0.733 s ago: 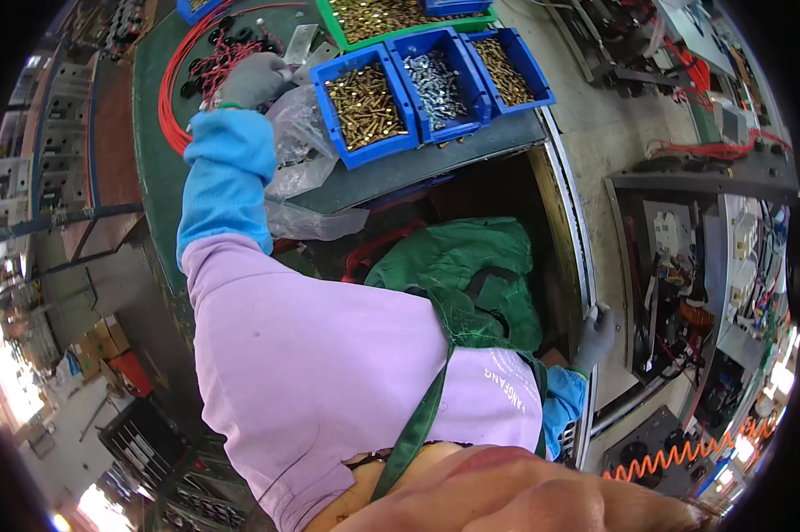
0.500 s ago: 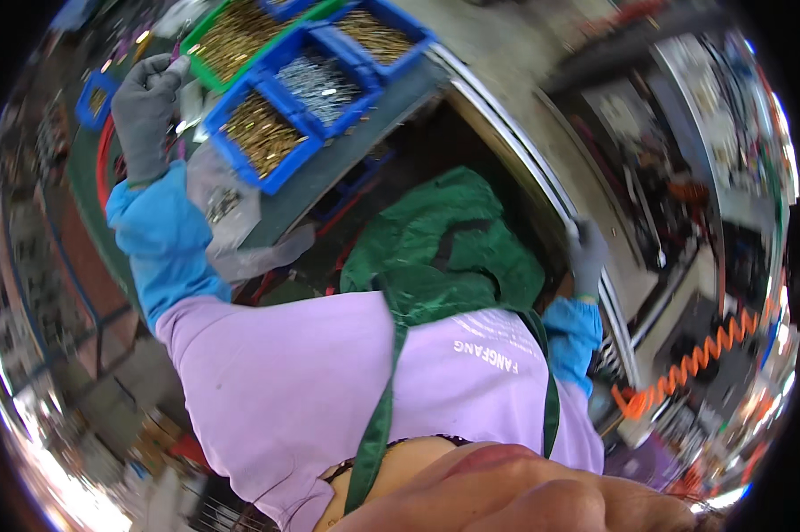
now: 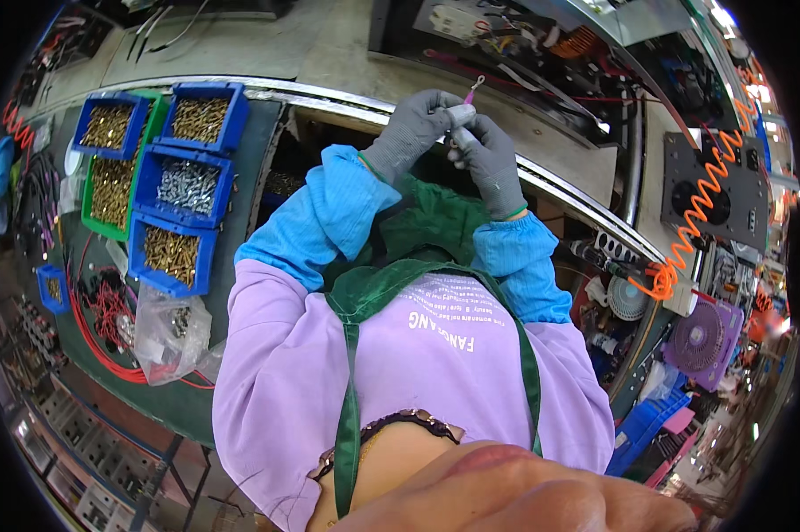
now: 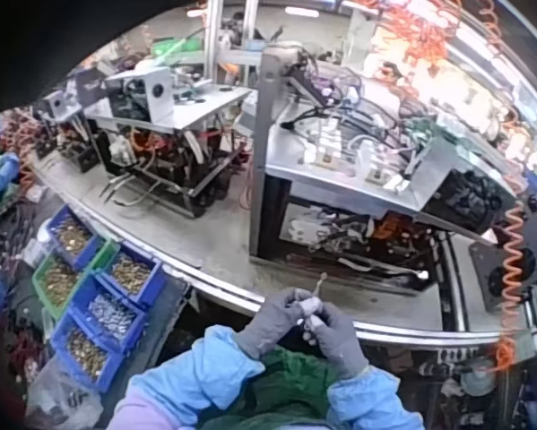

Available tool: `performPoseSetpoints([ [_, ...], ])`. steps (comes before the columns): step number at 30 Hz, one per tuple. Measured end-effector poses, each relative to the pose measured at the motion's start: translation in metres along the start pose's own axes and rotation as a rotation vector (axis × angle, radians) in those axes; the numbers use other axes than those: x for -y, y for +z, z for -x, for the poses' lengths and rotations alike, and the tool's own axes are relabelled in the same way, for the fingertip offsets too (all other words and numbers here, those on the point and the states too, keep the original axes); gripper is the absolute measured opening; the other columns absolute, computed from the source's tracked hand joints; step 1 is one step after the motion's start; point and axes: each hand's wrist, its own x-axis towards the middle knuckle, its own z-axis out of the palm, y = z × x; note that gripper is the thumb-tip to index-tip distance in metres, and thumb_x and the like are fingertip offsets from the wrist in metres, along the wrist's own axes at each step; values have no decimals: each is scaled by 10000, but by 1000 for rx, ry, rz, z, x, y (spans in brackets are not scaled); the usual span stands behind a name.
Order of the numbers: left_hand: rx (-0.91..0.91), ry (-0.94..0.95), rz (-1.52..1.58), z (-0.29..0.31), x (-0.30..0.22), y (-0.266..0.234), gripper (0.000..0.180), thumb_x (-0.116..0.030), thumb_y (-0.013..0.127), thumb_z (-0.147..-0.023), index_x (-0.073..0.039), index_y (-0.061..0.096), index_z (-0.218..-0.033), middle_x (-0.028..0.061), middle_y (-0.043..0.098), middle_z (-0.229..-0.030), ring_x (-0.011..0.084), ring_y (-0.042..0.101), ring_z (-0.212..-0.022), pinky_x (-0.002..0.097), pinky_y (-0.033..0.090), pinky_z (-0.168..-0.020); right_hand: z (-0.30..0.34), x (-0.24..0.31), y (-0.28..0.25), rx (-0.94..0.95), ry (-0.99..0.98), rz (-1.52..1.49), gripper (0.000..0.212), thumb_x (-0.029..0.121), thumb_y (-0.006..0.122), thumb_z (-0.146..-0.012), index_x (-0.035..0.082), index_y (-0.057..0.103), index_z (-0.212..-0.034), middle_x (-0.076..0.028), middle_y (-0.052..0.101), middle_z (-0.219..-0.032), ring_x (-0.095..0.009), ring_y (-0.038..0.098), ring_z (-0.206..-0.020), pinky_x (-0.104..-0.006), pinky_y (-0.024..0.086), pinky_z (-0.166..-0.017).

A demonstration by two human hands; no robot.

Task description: Connecting wires and using a power screwdriver to assemble electronic components within a metal chassis on a factory assembly line.

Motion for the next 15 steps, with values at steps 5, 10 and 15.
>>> performPoseSetpoints([
  [5,-221,313,-1301,-58,31,-19,236,-286,572,-862,-78,630,-957,135,621,-917,297,616,-805,406,499,-694,-2,-8,-20,-200,35,-91,146,167,547,-897,42,571,-967,4,573,-777,-48,515,-617,-182,412,-539],
  [10,-92,659,-1553,-74,61,-34,215,-258,583,-794,-93,617,-926,126,572,-1067,326,556,-960,439,478,-761,-3,-17,-28,-198,14,-80,151,176,545,-897,43,576,-962,2,574,-764,-47,506,-612,-182,408,-538],
  [15,-593,840,-1403,-44,14,-48,469,-236,613,-759,-55,502,-1177,175,526,-1087,336,533,-988,423,468,-785,-4,-29,-45,-220,26,-107,177,180,558,-879,31,576,-973,-20,592,-777,-60,529,-622,-194,421,-538],
])
